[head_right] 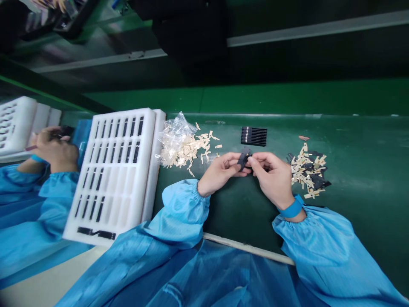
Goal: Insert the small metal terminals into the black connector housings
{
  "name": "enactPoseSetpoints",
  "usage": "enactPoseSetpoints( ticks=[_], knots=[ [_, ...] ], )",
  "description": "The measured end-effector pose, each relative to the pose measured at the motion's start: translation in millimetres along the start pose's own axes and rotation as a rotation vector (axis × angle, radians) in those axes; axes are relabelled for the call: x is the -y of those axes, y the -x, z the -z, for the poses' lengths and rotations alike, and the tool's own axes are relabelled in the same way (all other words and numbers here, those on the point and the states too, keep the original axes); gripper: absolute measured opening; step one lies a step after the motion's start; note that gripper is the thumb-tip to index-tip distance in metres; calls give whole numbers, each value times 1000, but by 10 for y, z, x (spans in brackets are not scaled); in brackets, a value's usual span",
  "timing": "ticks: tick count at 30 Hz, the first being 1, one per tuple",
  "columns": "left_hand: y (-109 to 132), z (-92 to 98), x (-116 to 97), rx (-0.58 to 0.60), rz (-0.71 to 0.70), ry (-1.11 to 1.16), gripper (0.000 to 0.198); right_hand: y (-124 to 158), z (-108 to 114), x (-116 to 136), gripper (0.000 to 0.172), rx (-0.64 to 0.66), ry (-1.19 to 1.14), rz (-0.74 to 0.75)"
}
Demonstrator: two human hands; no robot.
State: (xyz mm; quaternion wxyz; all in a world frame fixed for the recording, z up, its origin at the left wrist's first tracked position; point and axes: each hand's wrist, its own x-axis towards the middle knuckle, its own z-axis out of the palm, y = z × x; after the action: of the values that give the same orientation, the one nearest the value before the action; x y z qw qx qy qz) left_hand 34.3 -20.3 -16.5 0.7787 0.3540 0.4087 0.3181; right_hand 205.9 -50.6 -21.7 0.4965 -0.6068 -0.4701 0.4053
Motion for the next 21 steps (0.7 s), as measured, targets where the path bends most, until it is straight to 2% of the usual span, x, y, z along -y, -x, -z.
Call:
enactPoseSetpoints(
  ticks=[10, 21],
  knots=[
    [8, -17, -15, -7, 4, 4, 36, -1, 5, 6, 26, 8, 13, -8],
    [-8, -10, -4, 3, -7, 6, 38, 2, -7, 1, 24, 4, 2, -16]
  ],
)
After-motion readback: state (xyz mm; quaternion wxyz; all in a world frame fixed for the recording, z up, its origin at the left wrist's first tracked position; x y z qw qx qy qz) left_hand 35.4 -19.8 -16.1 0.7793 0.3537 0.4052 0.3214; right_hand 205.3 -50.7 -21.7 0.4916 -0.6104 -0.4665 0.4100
